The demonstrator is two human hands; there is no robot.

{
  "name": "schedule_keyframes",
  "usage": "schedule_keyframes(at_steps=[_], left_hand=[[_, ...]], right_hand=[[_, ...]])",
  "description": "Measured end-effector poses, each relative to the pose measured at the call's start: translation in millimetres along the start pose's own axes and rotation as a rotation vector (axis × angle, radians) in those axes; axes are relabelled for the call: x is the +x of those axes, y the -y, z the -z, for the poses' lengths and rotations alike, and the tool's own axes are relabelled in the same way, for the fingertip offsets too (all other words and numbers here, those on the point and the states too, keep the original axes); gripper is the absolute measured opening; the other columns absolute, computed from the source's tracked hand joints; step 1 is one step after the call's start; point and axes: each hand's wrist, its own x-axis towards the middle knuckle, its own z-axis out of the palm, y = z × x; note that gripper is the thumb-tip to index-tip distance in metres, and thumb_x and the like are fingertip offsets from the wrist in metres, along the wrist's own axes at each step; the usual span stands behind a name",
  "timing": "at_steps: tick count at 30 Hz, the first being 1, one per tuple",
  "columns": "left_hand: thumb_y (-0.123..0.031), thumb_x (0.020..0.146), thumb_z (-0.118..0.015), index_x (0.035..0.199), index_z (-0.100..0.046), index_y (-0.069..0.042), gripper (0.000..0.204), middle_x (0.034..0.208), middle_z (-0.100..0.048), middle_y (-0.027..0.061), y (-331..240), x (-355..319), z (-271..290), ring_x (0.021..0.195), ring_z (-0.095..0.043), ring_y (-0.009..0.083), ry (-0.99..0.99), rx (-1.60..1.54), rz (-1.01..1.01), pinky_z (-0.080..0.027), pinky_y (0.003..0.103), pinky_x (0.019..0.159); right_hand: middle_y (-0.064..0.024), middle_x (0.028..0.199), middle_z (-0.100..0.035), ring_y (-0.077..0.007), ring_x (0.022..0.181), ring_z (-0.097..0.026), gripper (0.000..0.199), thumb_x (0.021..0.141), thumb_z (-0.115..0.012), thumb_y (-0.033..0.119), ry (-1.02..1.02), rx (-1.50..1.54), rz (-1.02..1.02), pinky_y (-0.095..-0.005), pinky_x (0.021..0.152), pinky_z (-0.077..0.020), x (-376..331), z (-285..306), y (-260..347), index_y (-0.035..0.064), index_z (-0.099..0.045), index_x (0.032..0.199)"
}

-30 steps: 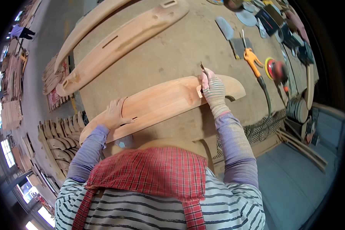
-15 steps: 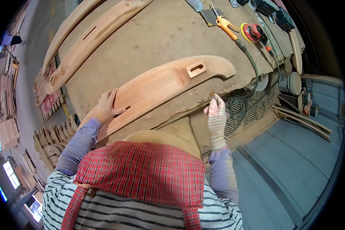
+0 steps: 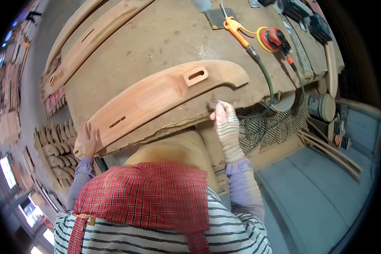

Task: The person applies glue into slots on curved wood pieces, uses a small scraper to remove excess material, and smooths the wood surfaces using both hand sandpaper and an electric power sander.

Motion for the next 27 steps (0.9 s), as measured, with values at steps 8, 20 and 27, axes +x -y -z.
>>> schedule_keyframes(at_steps=[8, 20, 27], left_hand=[[-0.024, 0.091, -0.062, 0.133, -0.05, 0.002, 0.051, 0.131, -0.053, 0.0225, 90.6, -120.3, 19.7, 0.122, -0.049, 0.0359, -0.091, 0.018, 0.61, -0.038, 0.041, 0.104], [-0.015, 0.097, -0.054, 0.118, -0.06, 0.001, 0.027, 0.109, -0.065, 0.0074, -286.0, 0.1, -18.2, 0.099, -0.061, 0.0161, 0.873, -1.181, 0.155, -0.049, 0.032, 0.087], [-0.032, 0.107, -0.036, 0.089, -0.062, -0.001, 0.044, 0.088, -0.067, 0.0074, -280.7, 10.2, -12.3, 0.075, -0.058, 0.0103, 0.656, -1.378, 0.355, -0.047, 0.025, 0.069]], right_hand=[[0.0016, 0.074, -0.055, -0.001, 0.047, -0.036, 0.029, 0.103, -0.049, 0.03, -0.066, -0.06, 0.105, -0.0181, 0.042, -0.0314, 69.5, 43.8, 21.8, 0.0063, -0.053, 0.119], [-0.0115, 0.123, -0.059, -0.0324, 0.111, -0.055, 0.019, 0.092, -0.062, 0.019, 0.491, -0.308, 0.562, -0.0413, 0.099, -0.0433, -2.8, -96.8, 15.7, 0.0067, -0.07, 0.105], [-0.0206, 0.123, -0.053, -0.0364, 0.115, -0.051, 0.043, 0.085, -0.066, 0.018, 0.088, -0.459, 0.669, -0.045, 0.102, -0.0398, 97.5, -29.3, 62.5, 0.0034, -0.052, 0.124]])
